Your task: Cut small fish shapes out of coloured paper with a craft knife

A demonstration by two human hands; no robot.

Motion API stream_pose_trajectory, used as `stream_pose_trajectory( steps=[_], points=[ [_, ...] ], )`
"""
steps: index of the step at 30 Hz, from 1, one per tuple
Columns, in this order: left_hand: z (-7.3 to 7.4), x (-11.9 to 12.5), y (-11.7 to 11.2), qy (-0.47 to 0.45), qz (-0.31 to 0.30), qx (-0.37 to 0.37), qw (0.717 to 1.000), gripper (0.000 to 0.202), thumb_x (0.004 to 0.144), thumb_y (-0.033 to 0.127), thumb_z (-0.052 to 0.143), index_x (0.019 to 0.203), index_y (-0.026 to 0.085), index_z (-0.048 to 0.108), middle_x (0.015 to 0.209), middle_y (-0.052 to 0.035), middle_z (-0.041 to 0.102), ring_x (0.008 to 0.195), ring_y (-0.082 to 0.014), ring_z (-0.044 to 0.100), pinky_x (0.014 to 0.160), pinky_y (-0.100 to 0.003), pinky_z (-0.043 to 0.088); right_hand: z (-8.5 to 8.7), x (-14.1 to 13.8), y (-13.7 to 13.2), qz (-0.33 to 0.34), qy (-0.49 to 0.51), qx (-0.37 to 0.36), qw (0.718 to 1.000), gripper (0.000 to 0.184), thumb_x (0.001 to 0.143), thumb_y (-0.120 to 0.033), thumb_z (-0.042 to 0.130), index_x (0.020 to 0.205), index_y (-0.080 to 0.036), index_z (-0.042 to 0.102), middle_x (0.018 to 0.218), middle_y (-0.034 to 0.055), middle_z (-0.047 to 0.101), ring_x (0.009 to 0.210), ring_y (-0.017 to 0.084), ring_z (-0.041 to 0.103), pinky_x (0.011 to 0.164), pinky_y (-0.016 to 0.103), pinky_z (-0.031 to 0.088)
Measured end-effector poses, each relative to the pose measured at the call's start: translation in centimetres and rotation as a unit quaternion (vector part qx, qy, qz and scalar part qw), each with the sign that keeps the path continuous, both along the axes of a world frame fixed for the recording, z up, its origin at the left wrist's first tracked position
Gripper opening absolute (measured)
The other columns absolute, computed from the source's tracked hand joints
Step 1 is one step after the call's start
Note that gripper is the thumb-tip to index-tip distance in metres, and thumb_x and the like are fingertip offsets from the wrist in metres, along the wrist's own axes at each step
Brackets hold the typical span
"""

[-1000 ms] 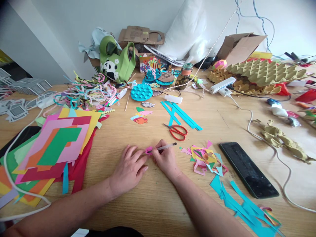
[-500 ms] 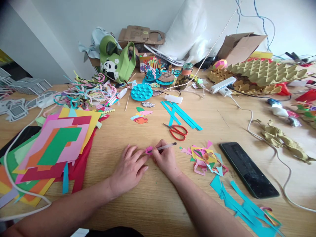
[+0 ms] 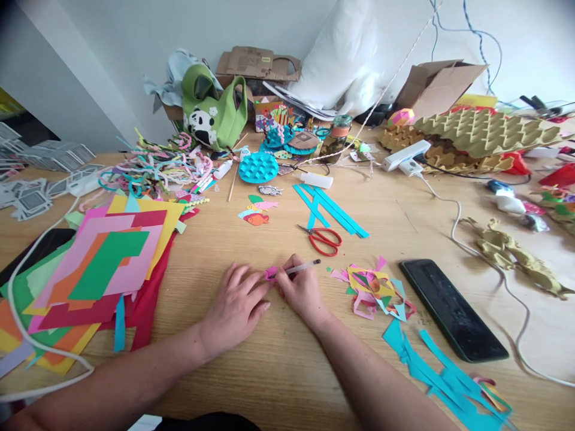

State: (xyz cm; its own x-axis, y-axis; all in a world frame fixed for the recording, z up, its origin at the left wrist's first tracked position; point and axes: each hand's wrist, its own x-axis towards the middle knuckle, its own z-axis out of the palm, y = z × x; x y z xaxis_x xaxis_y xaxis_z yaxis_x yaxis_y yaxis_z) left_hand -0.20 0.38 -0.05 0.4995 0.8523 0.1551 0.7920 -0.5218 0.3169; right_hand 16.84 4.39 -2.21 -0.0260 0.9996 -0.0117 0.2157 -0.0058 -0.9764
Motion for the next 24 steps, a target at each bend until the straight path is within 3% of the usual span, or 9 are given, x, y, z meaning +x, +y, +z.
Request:
stream_pose_trajectory(
  steps=[24],
  points=[
    [-0.02,0.0,0.0,-0.003,-0.001,0.002,1.0,0.033,0.092,0.03,0.055,0.124,0.026,0.06,0.129,-0.0039,0.057,0.124,-0.0313,0.04,0.114,-0.058,0.024,0.06,0.03,-0.04,0.006,0.009,-0.007,1.0,0.021,0.079,-0.03,0.06,0.067,-0.024,0.044,0.042,-0.0069,0.05,0.032,0.01,0.044,0.033,0.02,0.031]
  ],
)
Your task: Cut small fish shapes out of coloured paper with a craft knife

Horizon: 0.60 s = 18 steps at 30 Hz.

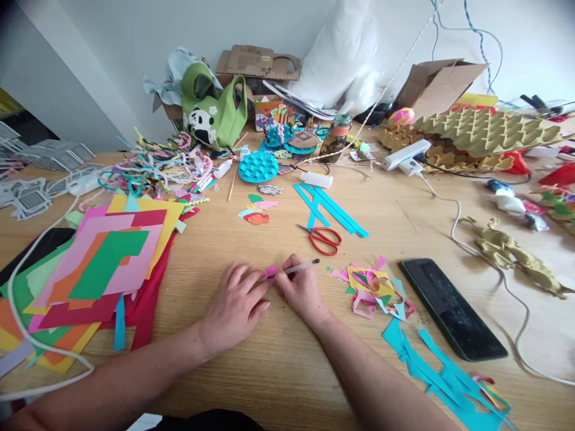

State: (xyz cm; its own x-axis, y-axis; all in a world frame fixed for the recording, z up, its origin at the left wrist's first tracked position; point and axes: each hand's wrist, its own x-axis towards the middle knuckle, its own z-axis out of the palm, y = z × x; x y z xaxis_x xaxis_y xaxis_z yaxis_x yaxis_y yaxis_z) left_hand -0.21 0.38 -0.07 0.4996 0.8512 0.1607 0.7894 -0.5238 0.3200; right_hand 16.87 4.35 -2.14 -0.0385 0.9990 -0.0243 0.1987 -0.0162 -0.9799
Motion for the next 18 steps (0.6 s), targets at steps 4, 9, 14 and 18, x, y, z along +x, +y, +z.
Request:
stream_pose_trajectory(
  steps=[4,9,14,18],
  points=[
    [0.1,0.0,0.0,-0.001,0.002,0.002,1.0,0.033,0.092,0.03,0.055,0.125,0.026,0.059,0.127,-0.0045,0.058,0.124,-0.0308,0.04,0.114,-0.058,0.024,0.4,0.0,-0.1,-0.024,0.027,-0.015,0.999,0.024,0.078,-0.035,0.062,0.067,-0.024,0.044,0.04,-0.0071,0.05,0.03,0.011,0.044,0.031,0.021,0.032],
    [0.1,0.1,-0.1,0.003,0.002,-0.003,1.0,0.033,0.092,0.03,0.055,0.124,0.025,0.059,0.126,-0.0042,0.059,0.125,-0.0306,0.039,0.114,-0.058,0.022,0.4,0.3,0.1,-0.076,0.025,0.019,0.997,0.026,0.082,-0.041,0.061,0.068,-0.025,0.046,0.044,-0.0058,0.051,0.031,0.011,0.043,0.032,0.023,0.032],
    [-0.1,0.1,-0.1,0.001,0.006,0.002,1.0,0.031,0.092,0.031,0.056,0.123,0.025,0.06,0.126,-0.0041,0.059,0.124,-0.0299,0.04,0.115,-0.057,0.023,0.6,0.3,0.7,-0.057,0.007,0.002,0.998,0.023,0.079,-0.038,0.062,0.068,-0.024,0.047,0.044,-0.0052,0.052,0.033,0.011,0.045,0.032,0.022,0.033],
    [0.0,0.1,-0.1,0.003,0.005,0.002,1.0,0.031,0.092,0.032,0.055,0.123,0.025,0.06,0.125,-0.0042,0.059,0.124,-0.0296,0.04,0.115,-0.057,0.023,0.8,0.0,1.0,-0.033,0.013,-0.006,0.999,0.02,0.079,-0.034,0.061,0.07,-0.023,0.046,0.044,-0.006,0.053,0.032,0.01,0.047,0.033,0.02,0.034]
  ],
)
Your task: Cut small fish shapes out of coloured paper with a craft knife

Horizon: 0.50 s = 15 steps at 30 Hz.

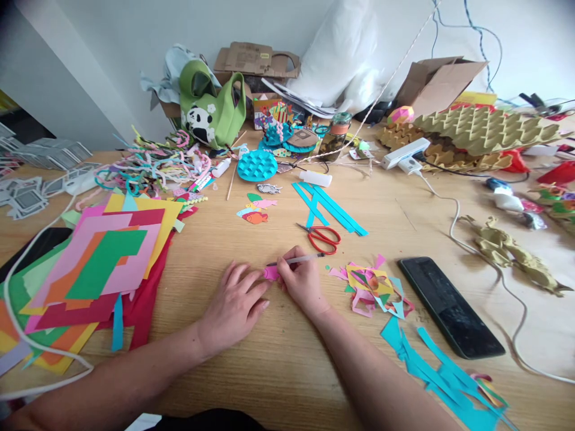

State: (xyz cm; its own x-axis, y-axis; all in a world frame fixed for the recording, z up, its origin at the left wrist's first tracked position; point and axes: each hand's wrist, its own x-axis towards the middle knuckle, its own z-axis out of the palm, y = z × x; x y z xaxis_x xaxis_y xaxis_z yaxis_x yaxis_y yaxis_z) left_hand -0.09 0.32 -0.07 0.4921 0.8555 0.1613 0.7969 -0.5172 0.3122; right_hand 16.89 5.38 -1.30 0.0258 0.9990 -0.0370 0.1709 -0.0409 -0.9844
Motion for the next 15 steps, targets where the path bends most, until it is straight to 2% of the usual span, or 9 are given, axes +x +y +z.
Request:
stream_pose_trajectory(
  steps=[15],
  points=[
    [0.18,-0.05,0.04,0.002,-0.001,0.002,1.0,0.03,0.092,0.032,0.055,0.121,0.025,0.061,0.124,-0.0049,0.059,0.124,-0.0304,0.041,0.113,-0.057,0.024,-0.33,-0.21,-0.01,0.013,-0.001,-0.021,1.0,0.017,0.076,-0.029,0.06,0.069,-0.023,0.045,0.041,-0.0072,0.051,0.03,0.01,0.044,0.031,0.018,0.031]
  ],
)
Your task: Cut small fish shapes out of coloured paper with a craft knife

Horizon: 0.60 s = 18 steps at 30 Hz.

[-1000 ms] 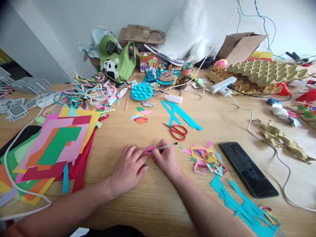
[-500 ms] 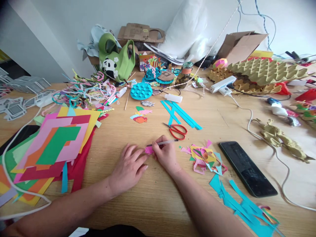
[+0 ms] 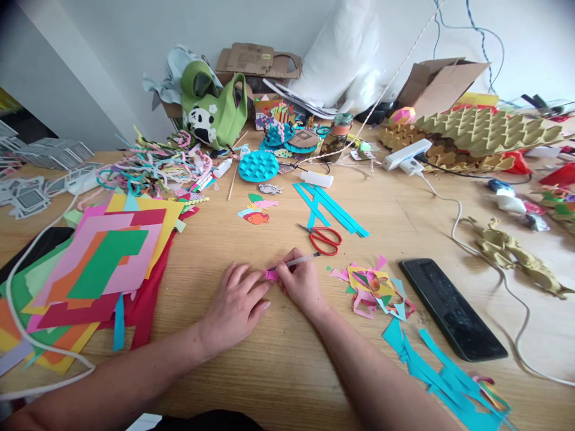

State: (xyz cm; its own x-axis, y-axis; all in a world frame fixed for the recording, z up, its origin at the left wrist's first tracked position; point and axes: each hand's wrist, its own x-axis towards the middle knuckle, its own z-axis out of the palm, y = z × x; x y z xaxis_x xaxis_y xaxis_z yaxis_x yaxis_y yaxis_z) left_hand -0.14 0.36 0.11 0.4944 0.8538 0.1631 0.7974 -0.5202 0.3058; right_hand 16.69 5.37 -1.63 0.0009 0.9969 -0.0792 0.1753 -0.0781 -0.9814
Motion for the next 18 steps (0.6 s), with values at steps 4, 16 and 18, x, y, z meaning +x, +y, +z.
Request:
stream_pose_trajectory(
  steps=[4,16,18],
  points=[
    [0.06,0.0,-0.01,-0.004,0.001,0.002,1.0,0.03,0.091,0.031,0.057,0.121,0.026,0.061,0.123,-0.0054,0.06,0.123,-0.0294,0.041,0.113,-0.057,0.025,-0.05,0.03,0.0,-0.003,-0.003,0.003,1.0,0.017,0.076,-0.029,0.06,0.07,-0.024,0.045,0.041,-0.0074,0.05,0.03,0.01,0.044,0.031,0.019,0.031],
    [0.06,0.06,-0.05,-0.001,0.0,0.004,1.0,0.03,0.091,0.03,0.056,0.121,0.025,0.061,0.123,-0.0053,0.06,0.123,-0.0294,0.041,0.113,-0.057,0.026,-0.15,0.03,-0.03,-0.001,-0.009,0.003,1.0,0.018,0.078,-0.031,0.059,0.07,-0.024,0.045,0.041,-0.0072,0.051,0.03,0.01,0.045,0.031,0.019,0.032],
    [0.06,0.06,-0.06,-0.002,0.002,0.006,1.0,0.03,0.091,0.03,0.056,0.12,0.025,0.061,0.123,-0.0055,0.06,0.123,-0.0296,0.041,0.113,-0.057,0.026,-0.13,0.02,-0.03,-0.002,-0.009,0.002,1.0,0.018,0.077,-0.032,0.06,0.07,-0.024,0.045,0.041,-0.0072,0.051,0.03,0.01,0.045,0.031,0.019,0.033]
  ],
)
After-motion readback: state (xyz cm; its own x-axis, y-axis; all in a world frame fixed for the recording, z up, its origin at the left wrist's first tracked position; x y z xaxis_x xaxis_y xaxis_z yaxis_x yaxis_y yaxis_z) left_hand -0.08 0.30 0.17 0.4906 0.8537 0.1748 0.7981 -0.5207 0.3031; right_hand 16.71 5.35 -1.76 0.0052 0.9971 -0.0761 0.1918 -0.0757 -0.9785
